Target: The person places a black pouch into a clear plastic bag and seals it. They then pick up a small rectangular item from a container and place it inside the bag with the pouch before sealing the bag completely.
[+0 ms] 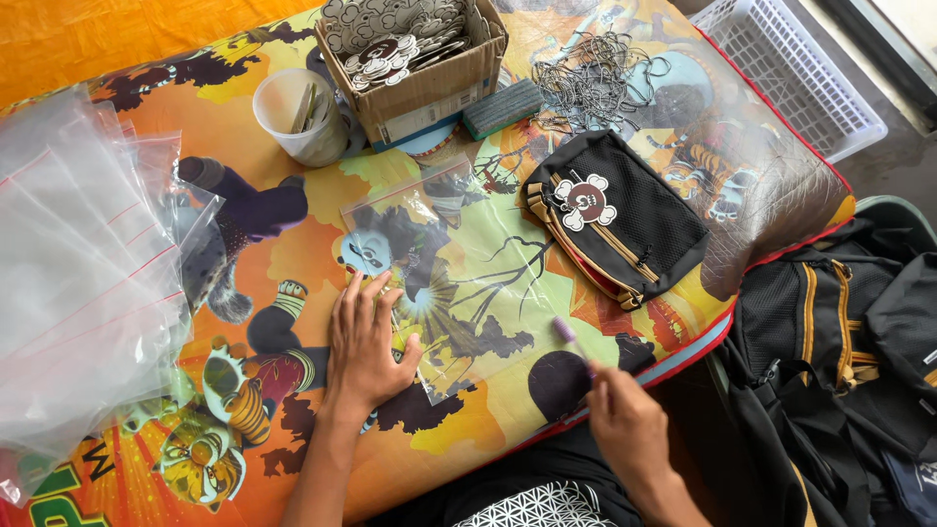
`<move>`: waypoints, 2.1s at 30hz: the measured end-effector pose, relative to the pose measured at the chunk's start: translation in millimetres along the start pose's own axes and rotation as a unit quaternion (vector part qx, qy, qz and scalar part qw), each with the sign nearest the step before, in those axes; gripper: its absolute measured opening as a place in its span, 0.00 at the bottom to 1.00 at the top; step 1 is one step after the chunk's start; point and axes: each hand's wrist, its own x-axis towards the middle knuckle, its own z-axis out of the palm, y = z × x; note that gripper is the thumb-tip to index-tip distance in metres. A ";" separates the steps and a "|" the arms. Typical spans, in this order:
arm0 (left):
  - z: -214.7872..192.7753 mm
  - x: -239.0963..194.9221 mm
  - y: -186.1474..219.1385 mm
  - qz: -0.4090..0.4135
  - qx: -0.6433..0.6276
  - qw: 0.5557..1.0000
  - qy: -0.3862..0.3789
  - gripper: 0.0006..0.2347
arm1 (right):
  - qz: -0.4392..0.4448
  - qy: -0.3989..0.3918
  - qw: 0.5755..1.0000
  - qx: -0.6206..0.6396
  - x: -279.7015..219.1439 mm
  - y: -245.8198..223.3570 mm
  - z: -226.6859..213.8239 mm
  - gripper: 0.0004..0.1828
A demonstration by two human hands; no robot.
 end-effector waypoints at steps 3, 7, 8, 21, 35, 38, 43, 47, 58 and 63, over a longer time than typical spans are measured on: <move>-1.5 0.9 0.4 -0.007 -0.005 1.000 -0.006 0.25 | -0.121 -0.040 0.988 0.089 -25.0 -7.3 20.3 0.13; -2.2 1.0 0.1 -0.015 -0.004 1.000 -0.021 0.25 | -0.129 -0.062 0.986 0.084 -12.3 -7.7 12.8 0.12; -2.3 1.4 -0.4 -0.005 -0.002 1.000 -0.010 0.25 | -0.071 -0.031 0.996 0.046 0.7 -8.6 6.8 0.10; -0.3 -2.4 0.2 -0.003 -0.023 1.000 0.001 0.24 | -0.222 -0.049 0.974 0.008 41.2 -54.2 9.9 0.11; -7.5 1.0 -0.5 -0.021 -0.066 0.998 -0.003 0.21 | -0.454 -0.104 0.877 -0.117 69.5 -71.3 42.2 0.15; -11.6 0.8 0.4 -0.022 -0.073 0.997 -0.013 0.21 | -0.462 -0.186 0.861 -0.106 49.2 -80.2 32.6 0.22; -9.4 0.2 -1.1 -0.014 -0.082 0.996 -0.011 0.21 | -0.445 -0.155 0.869 -0.150 100.5 -71.7 33.6 0.22; -12.3 0.4 0.0 -0.013 -0.086 0.996 -0.006 0.21 | -0.453 -0.209 0.857 -0.130 87.1 -75.8 39.7 0.21; -18.6 -1.2 0.4 0.018 -0.088 0.995 -0.045 0.31 | -0.534 -0.228 0.803 -0.132 123.3 -117.8 16.4 0.18; -2.9 -4.7 -3.3 0.051 -0.026 0.998 0.008 0.43 | -0.523 -0.229 0.820 -0.049 172.5 -146.6 47.5 0.18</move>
